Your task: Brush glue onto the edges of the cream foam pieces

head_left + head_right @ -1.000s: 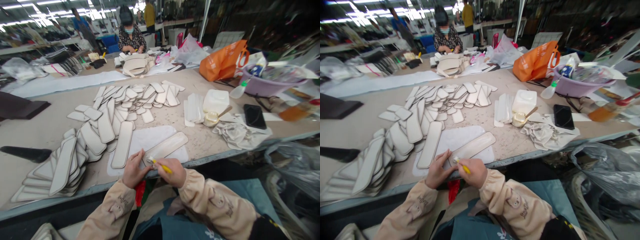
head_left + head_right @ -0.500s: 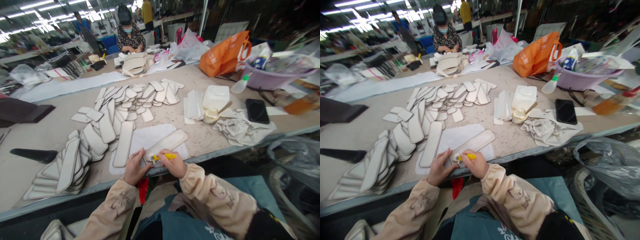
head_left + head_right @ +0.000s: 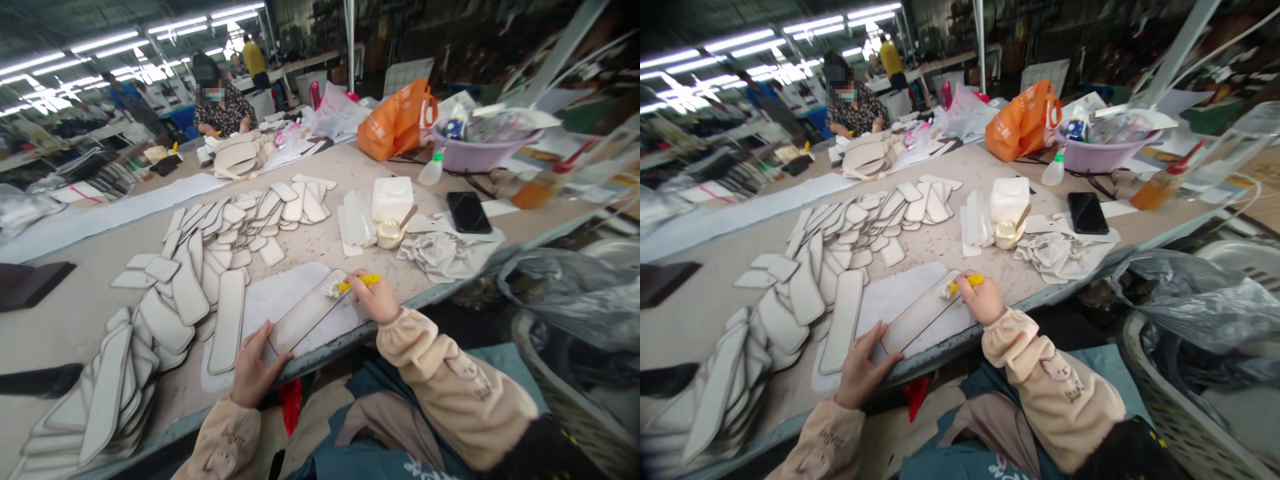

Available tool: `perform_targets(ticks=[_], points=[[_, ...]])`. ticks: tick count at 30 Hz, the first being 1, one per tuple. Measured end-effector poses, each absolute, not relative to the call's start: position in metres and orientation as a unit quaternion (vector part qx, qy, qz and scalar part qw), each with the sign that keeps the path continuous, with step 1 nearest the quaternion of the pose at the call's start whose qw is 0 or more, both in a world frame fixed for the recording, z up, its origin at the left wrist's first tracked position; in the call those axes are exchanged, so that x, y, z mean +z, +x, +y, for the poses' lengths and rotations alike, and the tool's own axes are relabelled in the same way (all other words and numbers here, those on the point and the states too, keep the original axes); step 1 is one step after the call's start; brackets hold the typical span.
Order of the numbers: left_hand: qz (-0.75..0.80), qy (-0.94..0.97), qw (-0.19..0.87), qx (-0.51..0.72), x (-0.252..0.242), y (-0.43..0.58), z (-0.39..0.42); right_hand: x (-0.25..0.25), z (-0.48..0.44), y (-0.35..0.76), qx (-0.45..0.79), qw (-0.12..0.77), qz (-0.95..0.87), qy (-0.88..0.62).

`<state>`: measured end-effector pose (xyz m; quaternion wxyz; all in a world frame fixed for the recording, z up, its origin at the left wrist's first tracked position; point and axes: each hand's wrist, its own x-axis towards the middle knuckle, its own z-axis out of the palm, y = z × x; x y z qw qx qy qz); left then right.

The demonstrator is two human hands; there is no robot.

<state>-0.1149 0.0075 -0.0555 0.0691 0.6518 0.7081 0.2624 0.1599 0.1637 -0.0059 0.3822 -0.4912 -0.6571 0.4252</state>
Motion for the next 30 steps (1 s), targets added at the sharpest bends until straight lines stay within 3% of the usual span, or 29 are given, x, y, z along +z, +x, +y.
perform_targets(ticks=[6,12,24,30], points=[[0.716,0.646,0.082,0.252,-0.057,-0.119,0.009,-0.024,0.137,0.125,0.566,0.339,-0.650,-0.377],[0.728,0.637,0.088,0.236,-0.054,-0.119,0.010,-0.027,0.169,0.153,0.410,0.400,-0.671,-0.470],[0.723,0.643,0.094,0.236,-0.049,-0.119,0.013,-0.019,0.177,0.183,0.310,0.407,-0.681,-0.523],[0.723,0.651,0.096,0.211,-0.040,-0.117,0.015,-0.020,0.152,0.164,0.439,0.384,-0.682,-0.441]])
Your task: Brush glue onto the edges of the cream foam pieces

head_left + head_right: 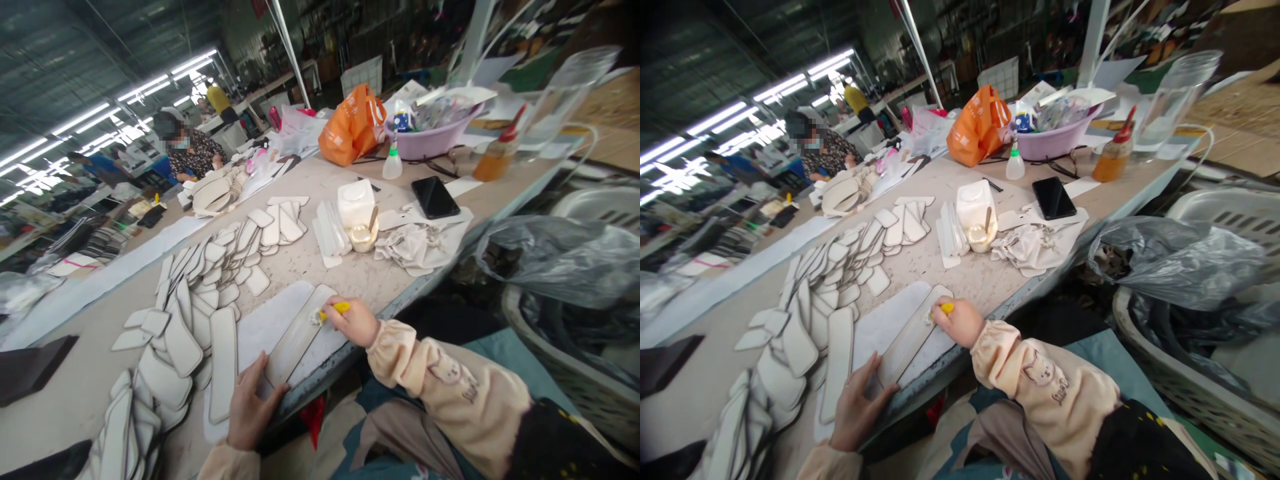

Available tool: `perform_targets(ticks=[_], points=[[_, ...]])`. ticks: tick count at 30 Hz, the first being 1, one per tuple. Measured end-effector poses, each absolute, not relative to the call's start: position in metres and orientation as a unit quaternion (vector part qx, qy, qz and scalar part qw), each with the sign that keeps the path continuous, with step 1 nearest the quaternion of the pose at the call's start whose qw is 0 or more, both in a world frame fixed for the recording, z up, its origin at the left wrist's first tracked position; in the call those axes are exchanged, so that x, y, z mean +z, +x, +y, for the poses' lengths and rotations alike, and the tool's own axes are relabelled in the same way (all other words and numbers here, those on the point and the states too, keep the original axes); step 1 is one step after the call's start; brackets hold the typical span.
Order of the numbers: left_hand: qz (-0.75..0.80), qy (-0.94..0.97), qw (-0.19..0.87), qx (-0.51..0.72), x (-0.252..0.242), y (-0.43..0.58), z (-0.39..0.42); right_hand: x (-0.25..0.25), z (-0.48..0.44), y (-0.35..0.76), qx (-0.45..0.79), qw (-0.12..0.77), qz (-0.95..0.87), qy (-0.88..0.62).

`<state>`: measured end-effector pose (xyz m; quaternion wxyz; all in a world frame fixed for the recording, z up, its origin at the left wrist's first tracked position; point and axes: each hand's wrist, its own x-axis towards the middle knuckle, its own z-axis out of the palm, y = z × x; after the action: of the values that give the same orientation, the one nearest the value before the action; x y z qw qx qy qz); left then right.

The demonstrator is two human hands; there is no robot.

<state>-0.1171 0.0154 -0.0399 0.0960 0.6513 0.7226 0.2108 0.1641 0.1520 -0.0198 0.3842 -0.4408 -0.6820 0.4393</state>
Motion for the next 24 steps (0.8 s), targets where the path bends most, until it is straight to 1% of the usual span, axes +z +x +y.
perform_targets(ticks=[3,5,7,10,13,14,15,18,21,24], points=[[0.717,0.660,0.125,0.185,-0.029,-0.125,0.019,-0.016,0.154,0.165,0.526,0.406,-0.619,-0.419],[0.710,0.663,0.171,0.163,-0.017,-0.135,0.030,-0.009,0.163,0.174,0.552,0.455,-0.556,-0.422],[0.704,0.665,0.192,0.156,-0.001,-0.140,0.051,0.002,0.173,0.187,0.548,0.525,-0.495,-0.424],[0.691,0.687,0.152,0.165,0.029,-0.128,0.102,0.021,0.184,0.209,0.506,0.617,-0.429,-0.422],[0.673,0.708,0.145,0.156,0.054,-0.086,0.166,0.036,0.188,0.226,0.467,0.671,-0.397,-0.417],[0.668,0.710,0.167,0.151,0.058,-0.068,0.188,0.040,0.189,0.230,0.458,0.683,-0.389,-0.416],[0.662,0.706,0.199,0.153,0.058,-0.051,0.210,0.042,0.189,0.235,0.450,0.694,-0.381,-0.414],[0.648,0.709,0.232,0.156,0.044,-0.005,0.268,0.046,0.193,0.247,0.433,0.723,-0.358,-0.402],[0.642,0.715,0.237,0.142,0.017,0.024,0.309,0.048,0.198,0.256,0.423,0.742,-0.344,-0.389],[0.643,0.723,0.226,0.115,0.000,0.037,0.329,0.048,0.200,0.262,0.421,0.747,-0.339,-0.386]])
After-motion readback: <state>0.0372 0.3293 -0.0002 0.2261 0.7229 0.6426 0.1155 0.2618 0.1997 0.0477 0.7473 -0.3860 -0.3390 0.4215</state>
